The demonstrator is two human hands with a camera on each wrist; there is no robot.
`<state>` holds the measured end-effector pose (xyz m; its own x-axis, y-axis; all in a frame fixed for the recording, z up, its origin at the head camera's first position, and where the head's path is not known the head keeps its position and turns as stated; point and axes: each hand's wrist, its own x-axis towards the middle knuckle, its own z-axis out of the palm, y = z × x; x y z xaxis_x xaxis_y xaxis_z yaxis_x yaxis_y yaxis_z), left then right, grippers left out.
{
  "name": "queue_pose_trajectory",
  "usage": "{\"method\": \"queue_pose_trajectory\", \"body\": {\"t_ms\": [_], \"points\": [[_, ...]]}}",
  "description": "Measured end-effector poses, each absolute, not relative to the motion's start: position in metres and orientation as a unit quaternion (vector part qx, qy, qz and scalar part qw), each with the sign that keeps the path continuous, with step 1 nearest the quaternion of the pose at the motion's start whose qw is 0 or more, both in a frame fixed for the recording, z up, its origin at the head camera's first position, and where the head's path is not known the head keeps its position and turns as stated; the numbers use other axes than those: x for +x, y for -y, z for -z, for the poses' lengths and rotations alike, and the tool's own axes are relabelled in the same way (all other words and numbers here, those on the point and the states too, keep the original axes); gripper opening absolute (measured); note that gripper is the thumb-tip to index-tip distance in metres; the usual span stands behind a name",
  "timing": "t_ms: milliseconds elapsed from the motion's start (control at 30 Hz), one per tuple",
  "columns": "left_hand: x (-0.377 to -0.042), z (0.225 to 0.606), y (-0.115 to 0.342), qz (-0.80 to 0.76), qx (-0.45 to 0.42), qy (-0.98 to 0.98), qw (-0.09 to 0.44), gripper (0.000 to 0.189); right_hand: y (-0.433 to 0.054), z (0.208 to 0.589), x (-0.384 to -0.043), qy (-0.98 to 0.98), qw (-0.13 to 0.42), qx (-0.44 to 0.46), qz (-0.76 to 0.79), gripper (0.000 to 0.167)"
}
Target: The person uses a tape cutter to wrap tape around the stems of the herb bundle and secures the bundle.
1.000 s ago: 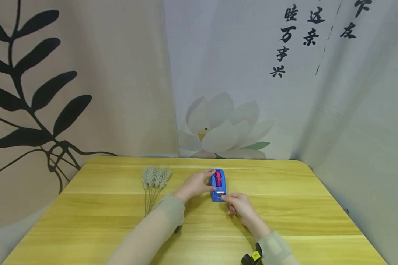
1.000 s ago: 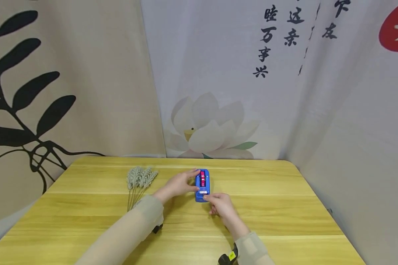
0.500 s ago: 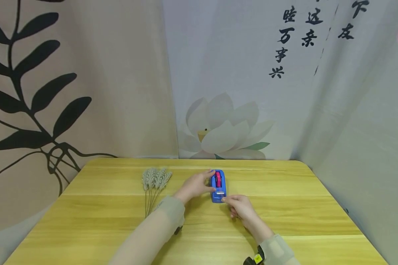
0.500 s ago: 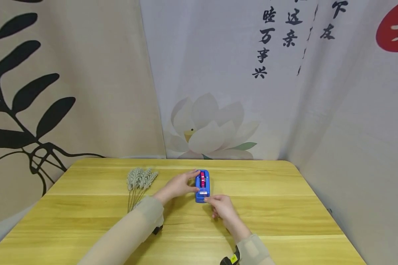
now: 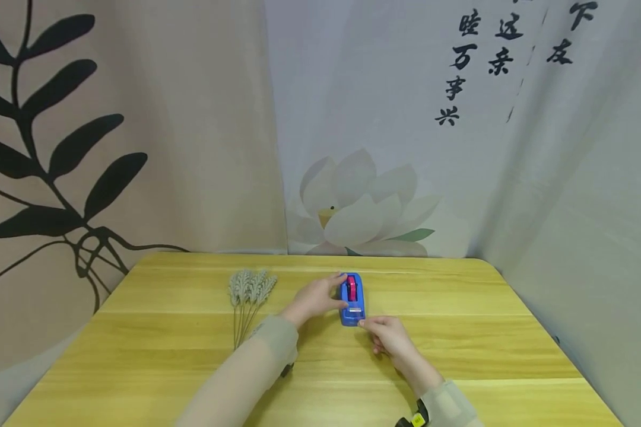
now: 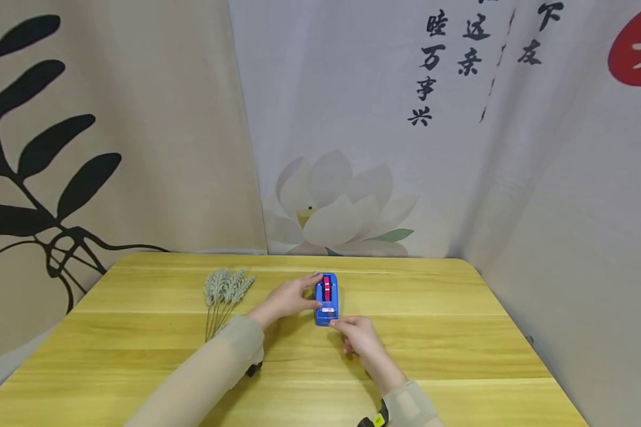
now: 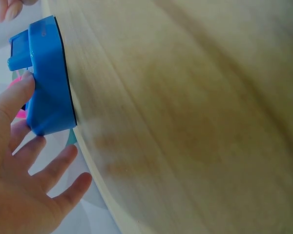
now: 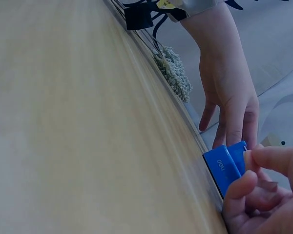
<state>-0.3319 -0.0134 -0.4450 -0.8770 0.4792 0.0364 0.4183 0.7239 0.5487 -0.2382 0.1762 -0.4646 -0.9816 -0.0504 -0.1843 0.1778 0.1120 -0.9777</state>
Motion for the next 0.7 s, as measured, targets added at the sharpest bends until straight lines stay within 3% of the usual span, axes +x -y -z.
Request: {"method": "queue_pose_trajectory", "body": {"t_ms": [700], "points": [[-0.332, 0.442, 0.015, -0.285, 0.246, -0.925, 0.057, 0.073, -0.171, 0.472, -0.220, -0.748, 0.074, 0.053, 0.657, 0.035]]}}
